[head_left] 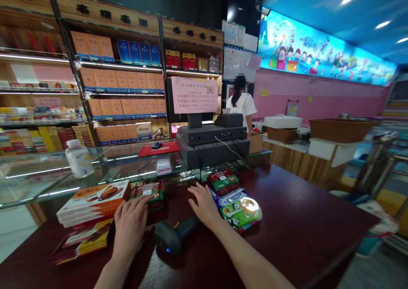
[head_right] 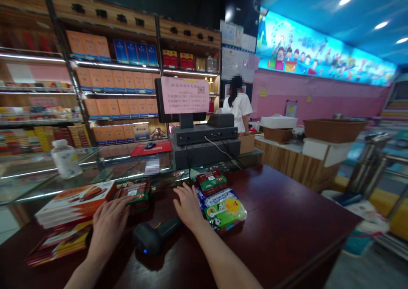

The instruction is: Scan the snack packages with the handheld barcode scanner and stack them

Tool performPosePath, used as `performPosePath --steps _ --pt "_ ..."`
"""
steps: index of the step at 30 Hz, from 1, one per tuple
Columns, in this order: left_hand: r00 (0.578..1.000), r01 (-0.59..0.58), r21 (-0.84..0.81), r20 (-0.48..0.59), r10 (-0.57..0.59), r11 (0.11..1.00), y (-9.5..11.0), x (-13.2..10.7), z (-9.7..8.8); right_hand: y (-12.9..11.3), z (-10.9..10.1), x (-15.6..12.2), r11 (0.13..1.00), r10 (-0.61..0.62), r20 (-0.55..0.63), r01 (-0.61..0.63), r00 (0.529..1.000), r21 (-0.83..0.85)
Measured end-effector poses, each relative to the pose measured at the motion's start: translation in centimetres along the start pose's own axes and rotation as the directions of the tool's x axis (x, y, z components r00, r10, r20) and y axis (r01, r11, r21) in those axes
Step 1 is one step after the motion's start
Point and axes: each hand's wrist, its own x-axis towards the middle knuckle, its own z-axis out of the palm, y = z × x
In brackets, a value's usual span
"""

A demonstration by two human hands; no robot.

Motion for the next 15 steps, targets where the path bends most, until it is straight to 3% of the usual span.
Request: performPosePath --steps 6,15 --pt "0.999 -0.051 0.01 -0.003 0.051 0.999 0.4 0.1 0.3 1.7 0.1 -0.7 0.998 -0.056 -0.126 0.057 0.99 0.005" --pt "0.998 -0.058 0.016 -0.007 0.058 0.998 -0.2 -0.1 0.3 2.2 0.7 -0.6 0.998 -0.054 -0.117 0.051 0.992 -0.029"
